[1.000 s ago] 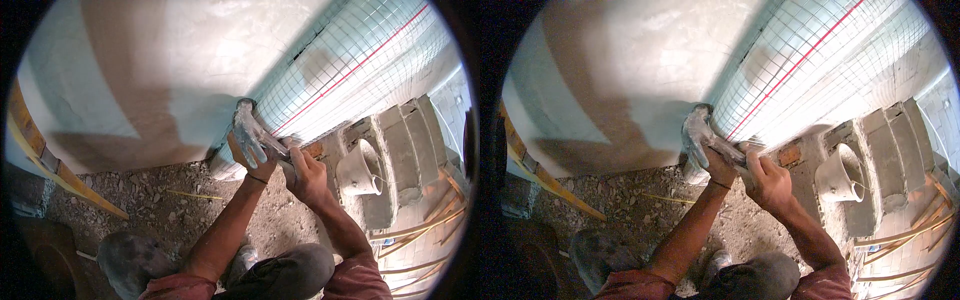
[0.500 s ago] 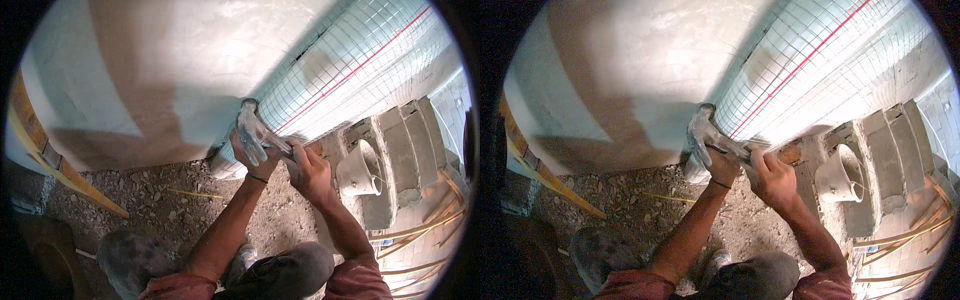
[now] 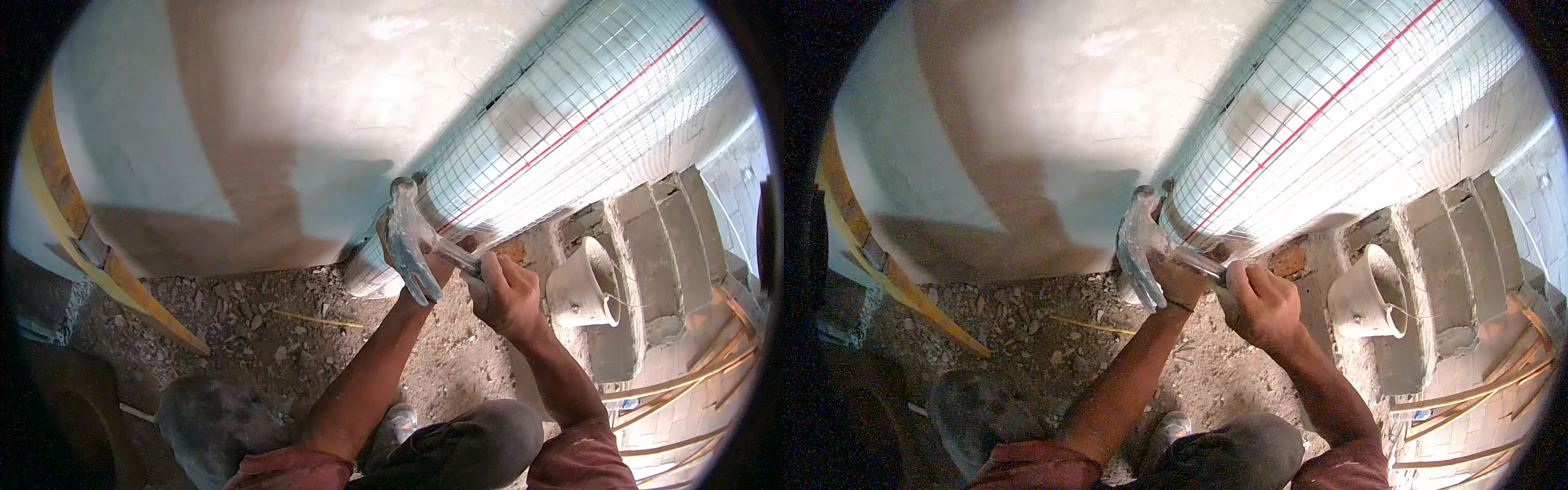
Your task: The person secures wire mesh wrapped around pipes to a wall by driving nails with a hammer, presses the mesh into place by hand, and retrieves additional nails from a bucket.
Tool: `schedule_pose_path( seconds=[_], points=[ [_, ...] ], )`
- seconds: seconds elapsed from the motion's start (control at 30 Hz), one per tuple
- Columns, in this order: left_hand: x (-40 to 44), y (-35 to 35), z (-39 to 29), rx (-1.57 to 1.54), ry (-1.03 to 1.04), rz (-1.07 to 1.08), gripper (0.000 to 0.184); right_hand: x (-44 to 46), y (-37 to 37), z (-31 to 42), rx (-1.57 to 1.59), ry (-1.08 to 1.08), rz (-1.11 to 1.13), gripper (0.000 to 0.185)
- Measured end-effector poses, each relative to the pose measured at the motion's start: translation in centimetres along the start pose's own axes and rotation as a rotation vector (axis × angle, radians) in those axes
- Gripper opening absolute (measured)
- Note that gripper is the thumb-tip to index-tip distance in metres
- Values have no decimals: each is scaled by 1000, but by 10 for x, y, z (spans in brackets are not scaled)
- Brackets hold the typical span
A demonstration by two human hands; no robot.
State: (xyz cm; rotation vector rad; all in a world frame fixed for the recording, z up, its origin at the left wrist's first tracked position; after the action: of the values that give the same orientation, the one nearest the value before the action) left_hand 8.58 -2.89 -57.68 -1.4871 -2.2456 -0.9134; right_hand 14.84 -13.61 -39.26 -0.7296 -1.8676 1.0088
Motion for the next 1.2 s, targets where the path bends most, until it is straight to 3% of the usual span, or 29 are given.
schedule_pose_path(
  seconds=[0.17,0.3,0.37,0.47,0.53,0.6,0.67,0.73,0.77,0.8,0.9,0.93,0.97,1.0,1.07,1.1,1.2],
  points=[
    [11,1,-10,-17,-5,-79,77,8,0,4,-31,36,13,44],
    [-16,9,27,-133,-210,-15,73,8,6,5,-10,34,-3,41],
    [12,-2,-8,20,6,-106,82,6,6,5,-25,59,9,39],
    [12,-3,-6,256,46,35,96,-7,4,5,65,13,23,32],
    [55,-27,-83,158,238,-107,104,-34,4,12,83,-167,-146,29],
    [51,-17,-73,63,202,-193,114,-74,12,21,95,-142,-219,28],
    [53,-21,-80,183,116,-75,127,-147,24,20,250,113,-25,32],
    [54,-20,-81,171,95,-60,129,-208,37,44,52,426,36,25],
    [54,-21,-81,177,45,-61,129,-224,22,64,83,719,201,24],
    [50,-21,-81,178,-8,-42,129,-239,32,65,81,763,197,24],
    [44,-18,-63,112,2,-30,133,-357,88,76,766,1837,136,38],
    [44,-17,-63,335,88,56,128,-402,80,117,1013,2232,-24,44],
    [46,-18,-53,168,127,18,120,-393,58,133,712,1688,134,46],
    [45,-23,-33,330,157,-40,113,-383,48,140,238,1572,522,49],
    [60,-31,-29,368,342,1,104,-391,52,140,281,1707,583,42],
    [69,-38,-32,408,355,23,99,-397,60,141,246,1731,511,39],
    [74,-43,-49,590,427,49,89,-428,94,142,182,1652,508,33]
  ],
)
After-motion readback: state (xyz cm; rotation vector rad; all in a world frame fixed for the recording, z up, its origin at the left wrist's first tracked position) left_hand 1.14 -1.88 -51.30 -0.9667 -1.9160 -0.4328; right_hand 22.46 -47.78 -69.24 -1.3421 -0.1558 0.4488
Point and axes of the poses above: each hand's wrist, its own x-axis towards the middle knuckle, its own y-axis out of the palm, z = x × y, the point moved 1 cm from there along x, towards the middle knuckle, and after that the axes turned 10 degrees about -x, right-handed, at the moved point
